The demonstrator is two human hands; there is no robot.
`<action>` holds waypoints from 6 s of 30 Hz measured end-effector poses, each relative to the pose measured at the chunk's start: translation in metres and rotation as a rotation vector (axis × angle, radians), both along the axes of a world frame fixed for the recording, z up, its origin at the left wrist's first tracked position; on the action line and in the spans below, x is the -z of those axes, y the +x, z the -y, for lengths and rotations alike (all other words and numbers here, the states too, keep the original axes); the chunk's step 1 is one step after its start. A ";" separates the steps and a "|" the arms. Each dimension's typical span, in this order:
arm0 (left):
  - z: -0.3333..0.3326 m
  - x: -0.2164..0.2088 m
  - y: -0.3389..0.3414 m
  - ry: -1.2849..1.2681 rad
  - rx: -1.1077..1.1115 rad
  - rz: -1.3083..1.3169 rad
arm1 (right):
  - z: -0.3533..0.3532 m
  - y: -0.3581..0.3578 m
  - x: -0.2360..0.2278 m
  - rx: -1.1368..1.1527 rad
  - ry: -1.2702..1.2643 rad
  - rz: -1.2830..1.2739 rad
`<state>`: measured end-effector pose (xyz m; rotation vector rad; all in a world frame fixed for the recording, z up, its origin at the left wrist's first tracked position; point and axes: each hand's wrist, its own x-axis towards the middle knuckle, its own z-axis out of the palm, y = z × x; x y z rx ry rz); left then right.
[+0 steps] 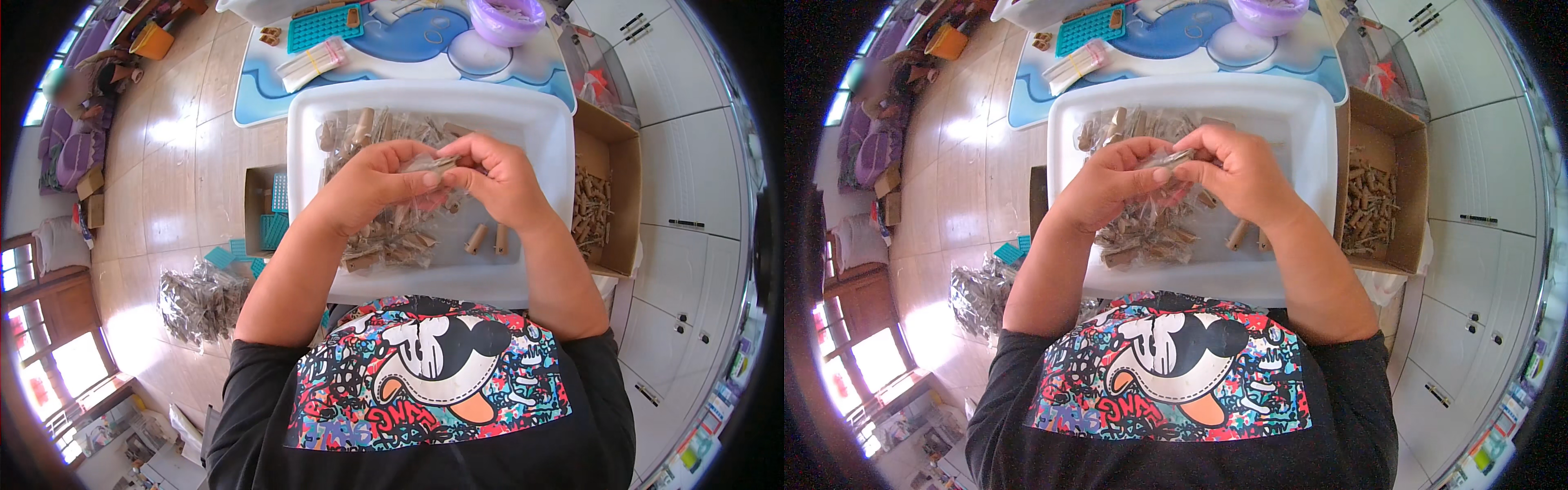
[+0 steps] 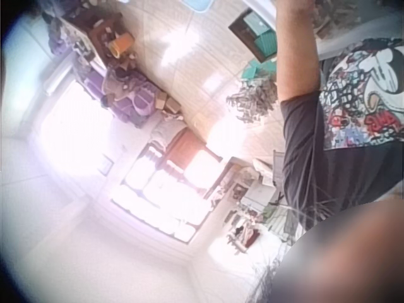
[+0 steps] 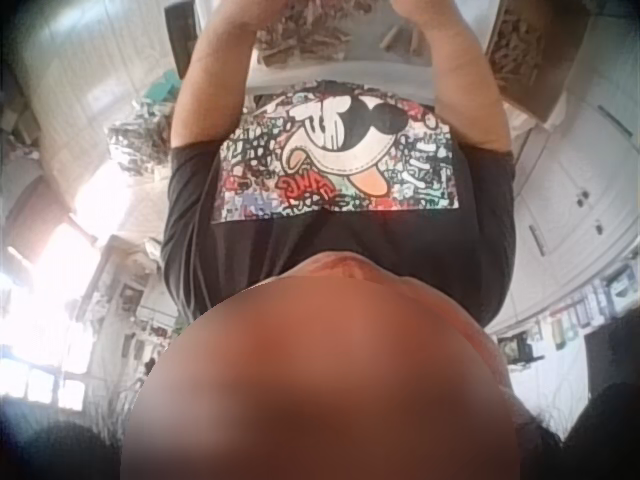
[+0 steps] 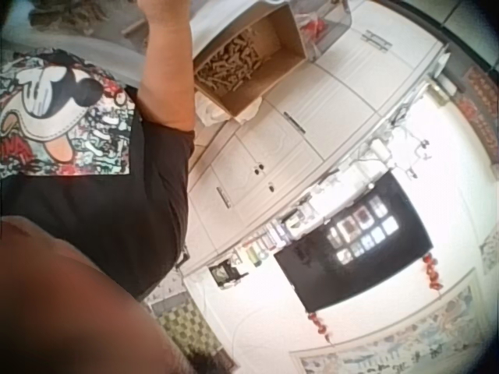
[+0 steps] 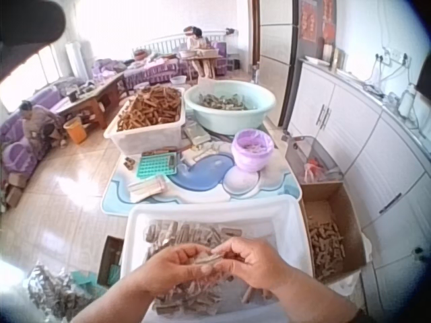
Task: The person places small cylindrical components into individual plastic bags by hand, then organizes the bagged components in a white tray.
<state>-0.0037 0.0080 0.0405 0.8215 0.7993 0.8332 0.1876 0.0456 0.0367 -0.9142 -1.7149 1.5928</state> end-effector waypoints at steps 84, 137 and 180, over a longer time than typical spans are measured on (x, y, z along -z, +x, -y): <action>0.001 0.018 0.004 0.071 -0.520 0.019 | -0.006 -0.007 0.005 0.214 -0.226 -0.119; 0.002 0.029 0.026 0.025 -0.369 0.052 | -0.012 0.010 0.004 0.515 -0.155 -0.266; 0.023 0.016 0.034 0.281 -0.347 -0.115 | 0.050 0.030 0.010 0.243 0.508 0.194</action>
